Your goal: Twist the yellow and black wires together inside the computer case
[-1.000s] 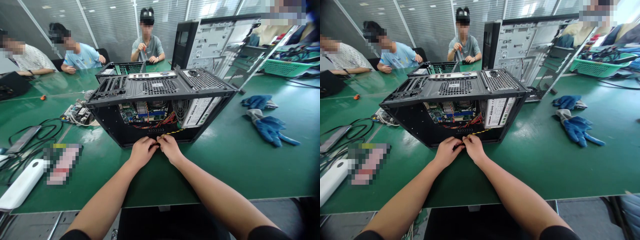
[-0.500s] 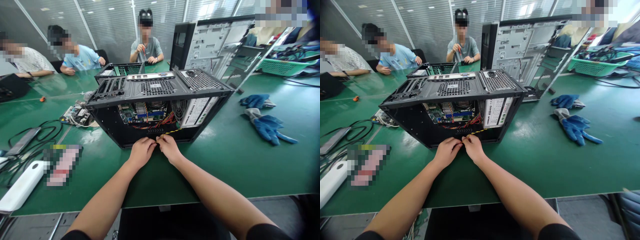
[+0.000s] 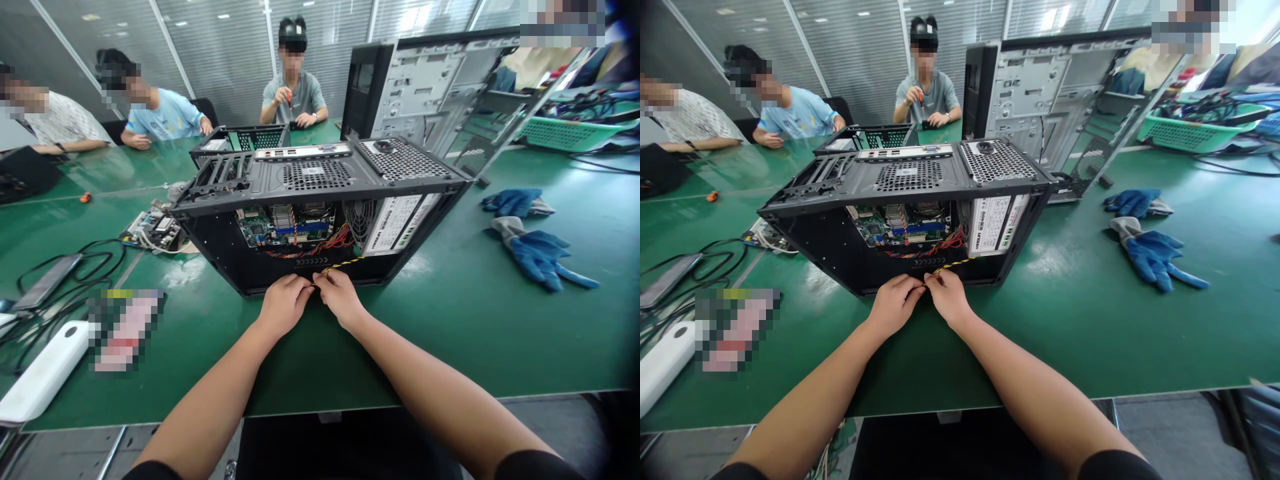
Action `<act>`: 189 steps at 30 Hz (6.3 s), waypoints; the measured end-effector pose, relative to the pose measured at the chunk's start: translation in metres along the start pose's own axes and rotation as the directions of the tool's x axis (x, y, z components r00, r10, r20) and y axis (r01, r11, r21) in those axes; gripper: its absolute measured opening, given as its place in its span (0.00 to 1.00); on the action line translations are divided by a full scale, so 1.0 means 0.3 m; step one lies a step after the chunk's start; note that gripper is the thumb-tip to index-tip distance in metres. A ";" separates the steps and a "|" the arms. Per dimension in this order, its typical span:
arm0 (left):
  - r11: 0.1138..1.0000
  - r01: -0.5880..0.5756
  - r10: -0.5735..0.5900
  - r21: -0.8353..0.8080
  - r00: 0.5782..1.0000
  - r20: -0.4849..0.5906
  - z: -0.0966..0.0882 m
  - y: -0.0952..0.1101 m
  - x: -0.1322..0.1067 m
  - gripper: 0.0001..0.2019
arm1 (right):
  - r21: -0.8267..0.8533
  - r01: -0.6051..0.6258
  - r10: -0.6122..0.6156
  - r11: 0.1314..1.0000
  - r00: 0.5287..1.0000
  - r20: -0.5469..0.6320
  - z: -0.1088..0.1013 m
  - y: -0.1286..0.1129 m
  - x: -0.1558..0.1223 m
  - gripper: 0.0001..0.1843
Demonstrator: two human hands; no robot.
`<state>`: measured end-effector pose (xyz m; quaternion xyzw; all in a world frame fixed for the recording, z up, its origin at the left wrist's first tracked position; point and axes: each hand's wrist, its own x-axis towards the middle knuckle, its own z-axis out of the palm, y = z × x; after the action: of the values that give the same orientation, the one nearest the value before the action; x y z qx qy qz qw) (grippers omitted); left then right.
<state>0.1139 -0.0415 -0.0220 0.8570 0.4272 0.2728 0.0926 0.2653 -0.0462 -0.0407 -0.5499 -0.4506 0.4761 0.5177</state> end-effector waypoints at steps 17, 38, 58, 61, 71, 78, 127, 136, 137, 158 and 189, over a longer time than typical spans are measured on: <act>1.000 0.012 -0.012 0.000 1.000 -0.014 0.005 0.001 -0.001 0.04 | -0.007 0.006 -0.006 1.000 1.000 0.007 -0.001 0.005 0.002 0.21; 1.000 0.029 -0.029 0.006 0.999 -0.019 0.013 -0.001 0.001 0.03 | 0.007 -0.001 0.000 1.000 1.000 0.015 -0.001 0.004 0.004 0.19; 0.999 0.019 -0.022 -0.042 0.997 -0.071 0.012 0.002 -0.004 0.03 | -0.005 0.009 -0.009 1.000 1.000 0.011 -0.005 -0.011 -0.003 0.20; 0.999 0.020 -0.023 -0.043 0.996 -0.086 0.011 0.003 -0.004 0.03 | -0.036 0.016 -0.016 0.999 1.000 -0.008 -0.006 -0.014 -0.003 0.20; 1.000 0.031 -0.031 -0.003 0.999 -0.023 -0.001 0.010 0.000 0.09 | -0.098 0.053 -0.055 0.994 0.998 -0.014 -0.010 -0.013 -0.010 0.23; 0.999 0.032 -0.033 -0.029 0.998 -0.044 -0.001 0.012 0.000 0.07 | -0.061 0.026 -0.025 0.998 0.999 0.020 -0.010 -0.017 -0.010 0.20; 0.997 0.057 -0.059 -0.044 0.998 -0.027 0.007 -0.001 -0.004 0.05 | -0.169 0.069 -0.069 0.983 0.998 0.006 -0.018 -0.017 -0.009 0.23; 0.998 0.050 -0.053 -0.042 0.995 -0.080 0.016 -0.002 -0.006 0.03 | -0.153 0.078 -0.080 0.985 0.997 -0.008 -0.015 -0.012 -0.001 0.24; 0.998 0.049 -0.052 -0.041 0.995 -0.089 0.016 -0.001 -0.006 0.03 | -0.158 0.078 -0.081 0.984 0.997 -0.011 -0.015 -0.014 -0.003 0.24; 0.997 0.042 -0.048 -0.067 0.994 -0.099 0.017 0.002 -0.006 0.03 | -0.263 0.092 -0.102 0.960 0.994 -0.026 -0.019 -0.028 -0.016 0.24; 0.998 0.033 -0.031 0.055 0.999 -0.030 0.007 0.005 -0.011 0.03 | -0.308 0.145 -0.160 0.940 0.987 -0.021 -0.017 -0.027 -0.009 0.24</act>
<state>0.1144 -0.0448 -0.0244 0.8483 0.4496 0.2717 0.0670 0.2699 -0.0492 -0.0323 -0.5976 -0.5481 0.3463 0.4718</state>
